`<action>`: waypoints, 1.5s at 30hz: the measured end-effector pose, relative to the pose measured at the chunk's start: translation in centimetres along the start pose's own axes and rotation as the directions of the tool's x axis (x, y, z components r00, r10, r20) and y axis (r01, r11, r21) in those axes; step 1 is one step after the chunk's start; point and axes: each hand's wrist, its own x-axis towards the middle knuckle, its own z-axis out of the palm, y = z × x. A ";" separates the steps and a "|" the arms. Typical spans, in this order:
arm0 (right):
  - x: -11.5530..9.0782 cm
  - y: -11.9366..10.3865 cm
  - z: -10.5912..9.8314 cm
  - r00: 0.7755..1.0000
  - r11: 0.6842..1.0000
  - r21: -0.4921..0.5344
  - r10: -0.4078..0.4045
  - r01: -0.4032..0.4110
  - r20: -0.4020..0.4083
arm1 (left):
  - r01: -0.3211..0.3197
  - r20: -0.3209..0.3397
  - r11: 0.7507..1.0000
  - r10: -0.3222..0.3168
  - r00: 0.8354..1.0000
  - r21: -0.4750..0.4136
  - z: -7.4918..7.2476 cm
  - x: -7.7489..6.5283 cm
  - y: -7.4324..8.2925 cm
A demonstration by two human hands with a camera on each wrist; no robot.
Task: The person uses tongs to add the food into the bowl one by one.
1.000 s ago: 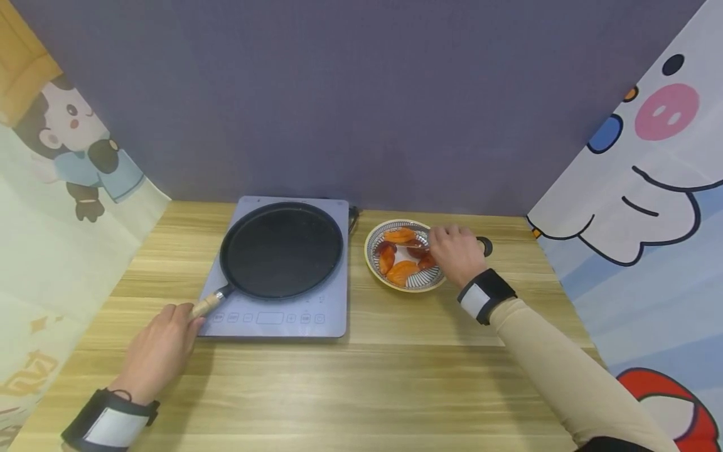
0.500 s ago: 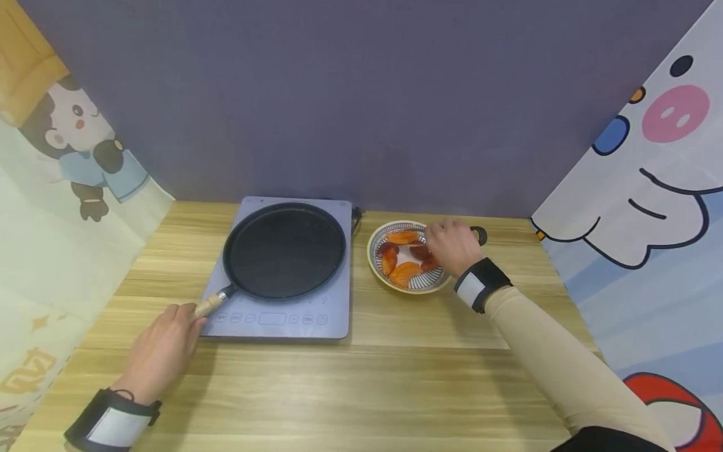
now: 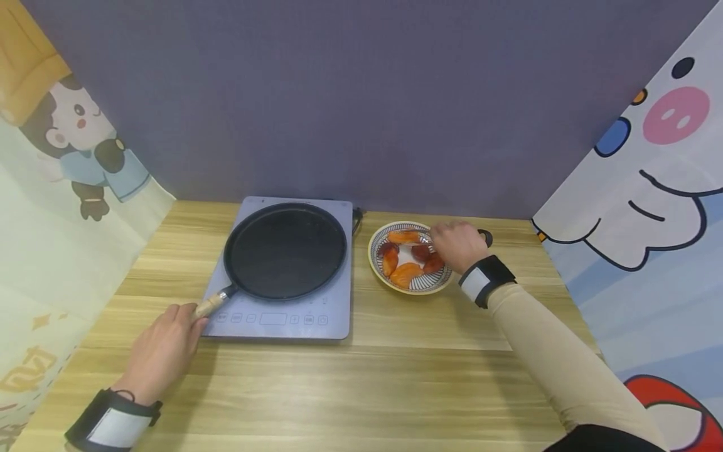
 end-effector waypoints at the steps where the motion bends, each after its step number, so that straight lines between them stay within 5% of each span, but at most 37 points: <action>1: -0.1 0.0 0.1 1.000 1.000 0.012 0.009 -0.009 0.010 | 0.002 -0.001 1.000 -0.002 1.000 0.000 0.0 0.0 0.0; 21: -2.2 -0.3 1.4 0.977 0.965 0.159 0.203 -0.210 0.058 | -0.021 -0.033 1.000 0.022 0.999 0.012 0.0 -0.2 0.2; 33: -2.7 -0.8 1.5 0.951 0.911 0.277 0.304 -0.305 0.048 | -0.016 -0.021 1.000 0.016 1.000 0.013 0.1 -0.2 0.2; 45: -3.1 -1.3 0.9 0.950 0.905 0.290 0.308 -0.311 0.058 | -0.022 -0.023 1.000 0.023 0.999 0.017 0.2 -0.2 0.0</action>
